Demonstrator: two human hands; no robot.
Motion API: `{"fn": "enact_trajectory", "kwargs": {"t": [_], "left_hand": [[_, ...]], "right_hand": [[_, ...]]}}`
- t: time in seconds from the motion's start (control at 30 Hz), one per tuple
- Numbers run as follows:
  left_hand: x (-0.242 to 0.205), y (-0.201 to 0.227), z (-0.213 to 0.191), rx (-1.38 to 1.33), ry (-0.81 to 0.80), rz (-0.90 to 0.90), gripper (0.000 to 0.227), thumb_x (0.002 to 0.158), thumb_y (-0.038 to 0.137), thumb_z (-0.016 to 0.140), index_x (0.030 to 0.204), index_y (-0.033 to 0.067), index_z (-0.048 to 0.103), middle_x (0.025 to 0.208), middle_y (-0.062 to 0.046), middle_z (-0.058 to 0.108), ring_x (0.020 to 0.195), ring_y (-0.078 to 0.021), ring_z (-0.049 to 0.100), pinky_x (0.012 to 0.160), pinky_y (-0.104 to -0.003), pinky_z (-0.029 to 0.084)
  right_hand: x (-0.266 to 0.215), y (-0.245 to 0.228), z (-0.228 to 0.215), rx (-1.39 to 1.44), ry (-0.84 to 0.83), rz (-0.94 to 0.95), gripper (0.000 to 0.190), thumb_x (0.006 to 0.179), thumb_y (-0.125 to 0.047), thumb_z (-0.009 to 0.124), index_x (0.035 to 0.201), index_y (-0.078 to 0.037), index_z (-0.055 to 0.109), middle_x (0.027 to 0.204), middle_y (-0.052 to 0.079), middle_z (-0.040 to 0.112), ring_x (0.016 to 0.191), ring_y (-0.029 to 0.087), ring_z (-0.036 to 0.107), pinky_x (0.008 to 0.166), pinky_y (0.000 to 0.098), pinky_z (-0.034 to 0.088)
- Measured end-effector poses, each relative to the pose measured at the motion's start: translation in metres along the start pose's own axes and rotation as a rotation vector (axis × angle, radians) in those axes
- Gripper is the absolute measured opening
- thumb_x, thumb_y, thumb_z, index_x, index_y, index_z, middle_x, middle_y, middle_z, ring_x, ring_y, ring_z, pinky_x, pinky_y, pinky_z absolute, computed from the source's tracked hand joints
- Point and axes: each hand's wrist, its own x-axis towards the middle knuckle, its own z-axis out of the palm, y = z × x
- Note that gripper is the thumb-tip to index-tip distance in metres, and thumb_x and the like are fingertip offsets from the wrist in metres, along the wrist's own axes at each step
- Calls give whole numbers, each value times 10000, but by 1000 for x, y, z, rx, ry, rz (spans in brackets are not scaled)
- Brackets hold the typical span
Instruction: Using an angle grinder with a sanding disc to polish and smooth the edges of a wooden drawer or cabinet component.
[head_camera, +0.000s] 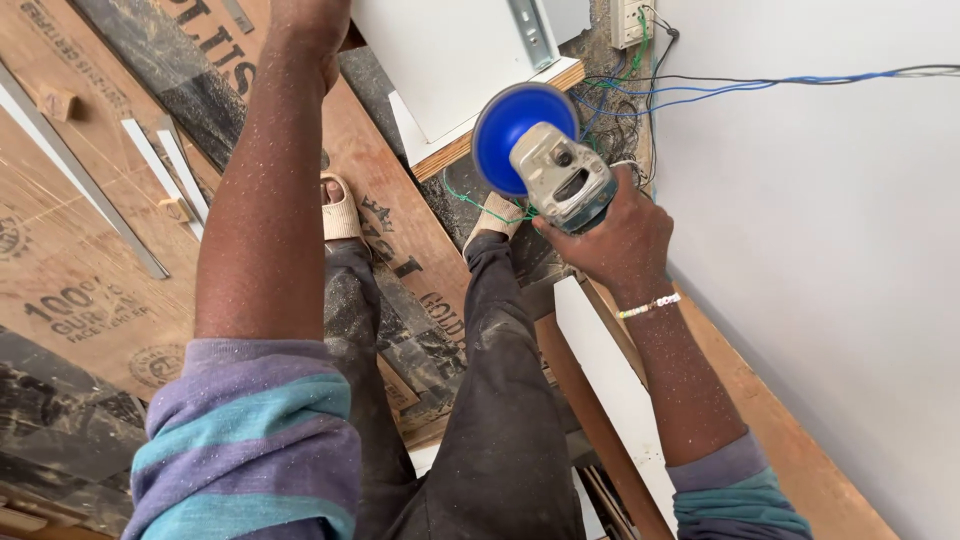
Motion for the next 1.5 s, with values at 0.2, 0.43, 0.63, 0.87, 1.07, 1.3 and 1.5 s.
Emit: {"fn": "enact_trajectory", "kwargs": {"t": [0.2,0.43,0.63,0.87,1.07,1.3,1.5], "left_hand": [[-4,-12,-5,7,-13,-2,614,987,477,619,1267,-58,508,1046,-146,666,959,-308,776,948,-513,578],[16,-36,-14,5,-2,1,575,989,456,618,1235,-59,544,994,-123,697,912,-288,815,935,-501,596],[21,-48,-17,3,20,-11,599,976,453,650,1243,-70,536,1037,-132,662,973,-274,795,951,-495,591],[16,-46,-28,25,21,-3,578,988,452,635,1241,-59,542,1029,-128,678,960,-276,800,935,-500,595],[13,-41,-19,8,-6,12,559,1000,451,621,1239,-48,549,1020,-124,694,948,-279,805,919,-505,600],[16,-37,-19,7,5,50,544,1015,451,610,1236,-44,566,1015,-126,701,938,-288,810,909,-507,604],[19,-44,-22,17,1,36,538,1011,449,615,1228,-41,564,1013,-122,703,932,-275,820,905,-486,613]], "right_hand": [[10,20,-6,34,54,9,850,726,-624,917,1145,23,557,792,160,725,708,306,762,649,441,627],[20,37,-6,61,63,41,844,765,-671,903,1122,7,549,805,144,728,711,278,763,639,410,632],[-17,7,17,73,-56,11,836,749,-762,807,1107,-47,562,782,96,701,610,209,719,551,351,617],[-12,-23,32,-18,-9,-170,853,756,-772,794,1099,-27,555,675,65,651,553,198,688,501,383,596],[1,17,-3,58,59,-32,775,750,-688,877,1063,-46,578,808,108,718,692,259,752,633,418,627],[7,30,-6,14,39,19,839,711,-632,914,1134,7,572,796,148,722,709,302,759,645,438,622],[11,44,-5,60,66,52,877,740,-662,917,1150,27,560,787,159,725,699,305,760,647,443,628]]}}
